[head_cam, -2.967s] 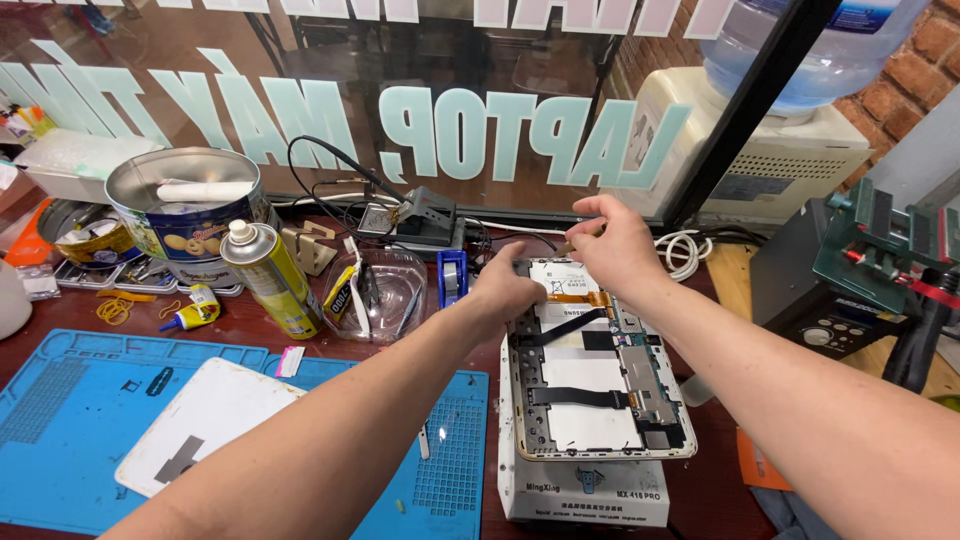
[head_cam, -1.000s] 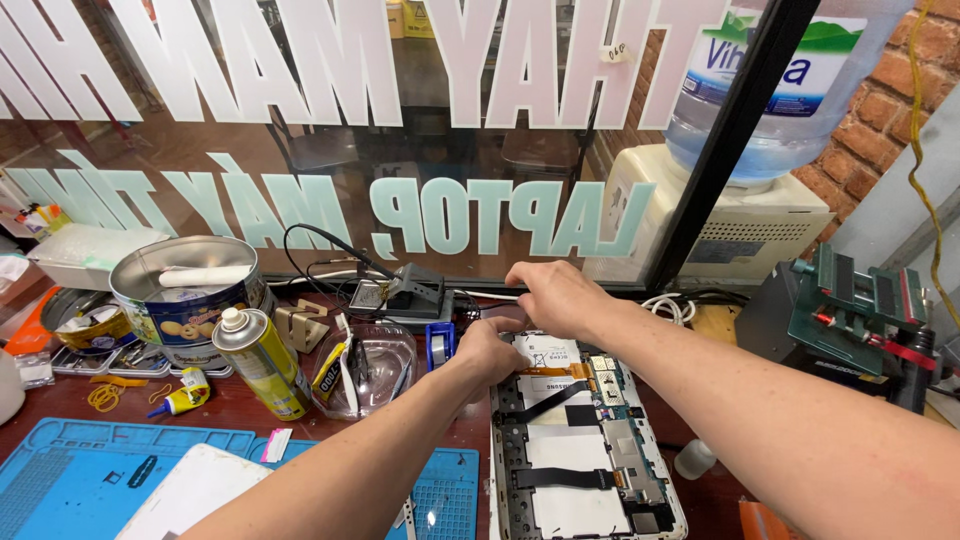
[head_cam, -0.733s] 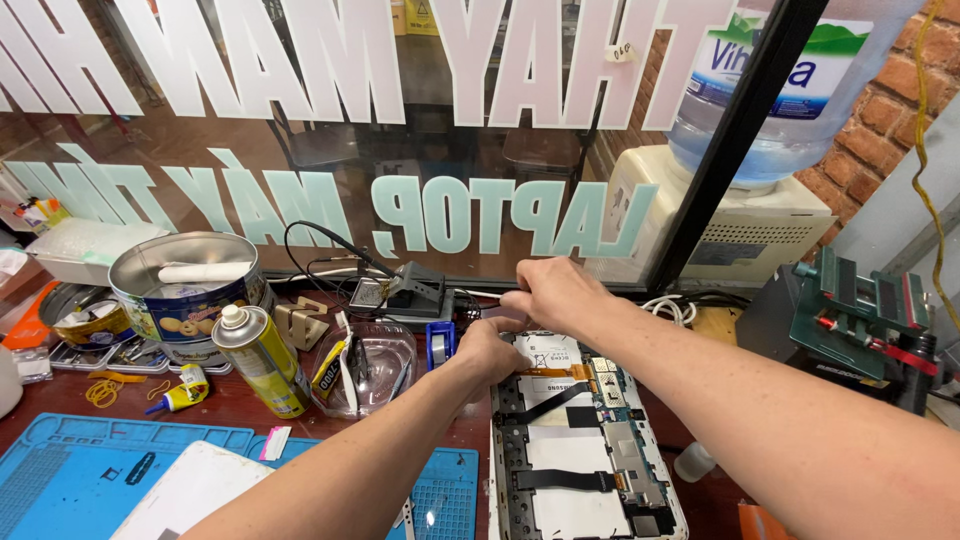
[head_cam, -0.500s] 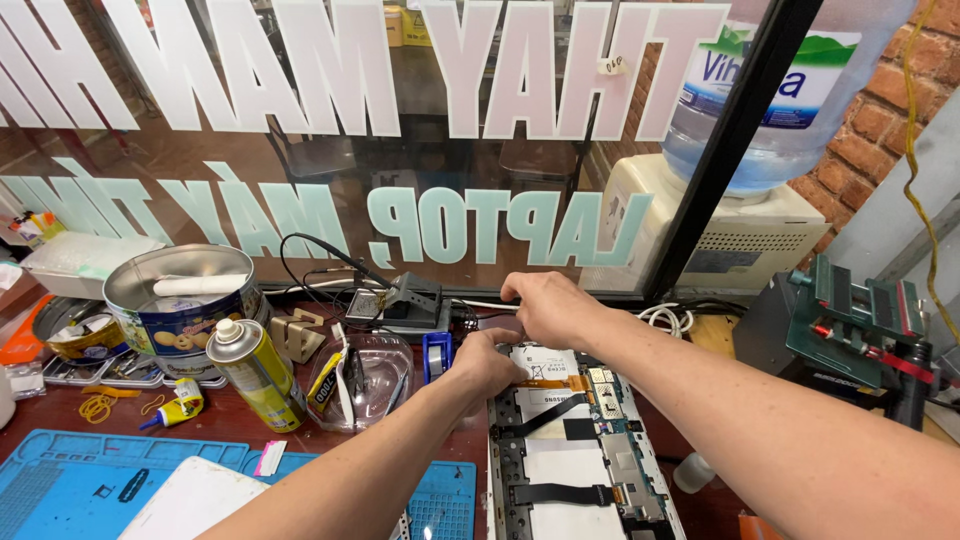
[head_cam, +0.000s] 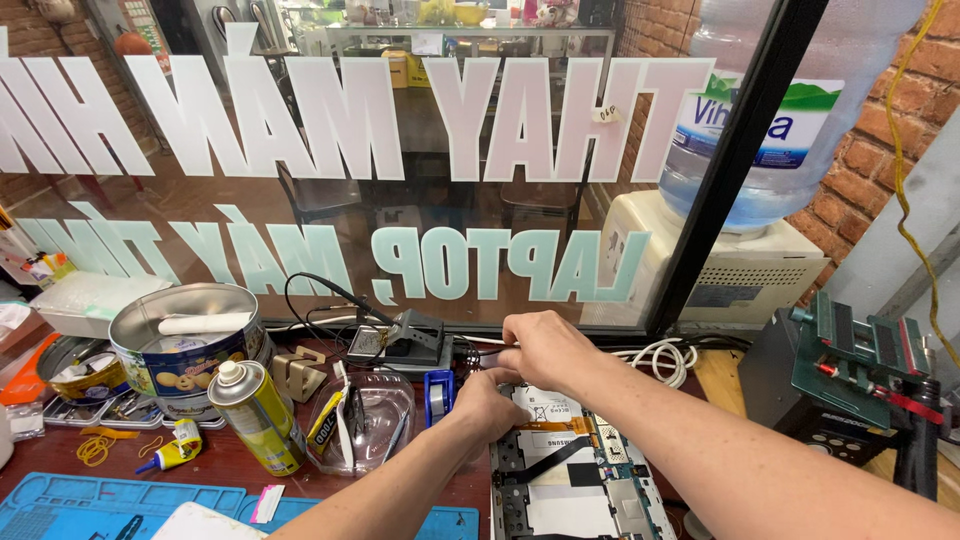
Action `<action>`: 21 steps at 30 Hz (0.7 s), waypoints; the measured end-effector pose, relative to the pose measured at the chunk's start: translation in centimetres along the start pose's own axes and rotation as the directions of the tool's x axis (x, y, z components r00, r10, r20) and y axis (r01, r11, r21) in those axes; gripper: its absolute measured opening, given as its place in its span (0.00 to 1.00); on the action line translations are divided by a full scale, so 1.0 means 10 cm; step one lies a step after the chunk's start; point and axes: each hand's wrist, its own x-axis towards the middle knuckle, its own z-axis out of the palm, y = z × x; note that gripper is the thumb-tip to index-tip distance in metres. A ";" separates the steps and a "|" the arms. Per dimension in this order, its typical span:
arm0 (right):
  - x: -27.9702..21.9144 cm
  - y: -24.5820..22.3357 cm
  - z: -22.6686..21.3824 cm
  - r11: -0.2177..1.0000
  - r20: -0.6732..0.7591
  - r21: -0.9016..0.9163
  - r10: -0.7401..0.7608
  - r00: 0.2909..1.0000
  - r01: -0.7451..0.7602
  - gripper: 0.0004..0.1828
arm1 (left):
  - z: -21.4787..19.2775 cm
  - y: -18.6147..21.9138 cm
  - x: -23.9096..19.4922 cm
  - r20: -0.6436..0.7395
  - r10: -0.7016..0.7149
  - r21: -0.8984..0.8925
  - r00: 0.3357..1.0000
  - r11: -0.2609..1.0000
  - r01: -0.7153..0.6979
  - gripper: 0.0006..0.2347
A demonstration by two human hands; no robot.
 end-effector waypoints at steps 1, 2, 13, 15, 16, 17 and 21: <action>0.00 0.00 0.03 0.999 -0.033 0.027 0.031 0.999 -0.030 0.13 | 0.00 0.01 0.00 0.004 -0.007 0.004 1.000 1.000 0.007 0.26; 0.01 0.00 0.06 0.997 -0.061 0.055 0.062 0.996 -0.059 0.10 | 0.00 0.00 0.00 0.006 -0.011 0.000 1.000 1.000 0.011 0.26; 0.01 0.09 0.14 0.972 -0.061 0.234 0.023 0.998 -0.008 0.14 | 0.01 -0.01 0.04 0.003 -0.013 0.036 1.000 0.999 0.013 0.25; -0.01 0.07 0.11 0.985 -0.102 0.174 0.016 0.995 0.002 0.13 | 0.02 0.00 0.05 0.005 -0.002 0.025 1.000 1.000 0.002 0.26; -0.02 0.06 0.10 0.982 -0.111 0.190 0.013 0.994 0.008 0.15 | 0.01 -0.02 0.05 0.006 -0.001 0.021 1.000 1.000 0.000 0.26; -0.03 0.04 0.11 0.978 -0.119 0.207 0.011 0.993 0.014 0.18 | 0.00 -0.04 0.06 -0.006 -0.001 0.031 1.000 1.000 0.001 0.26; 0.01 0.08 0.08 0.989 -0.069 0.149 0.026 0.997 -0.015 0.15 | 0.02 -0.06 0.14 -0.011 0.039 0.039 0.999 0.998 -0.039 0.27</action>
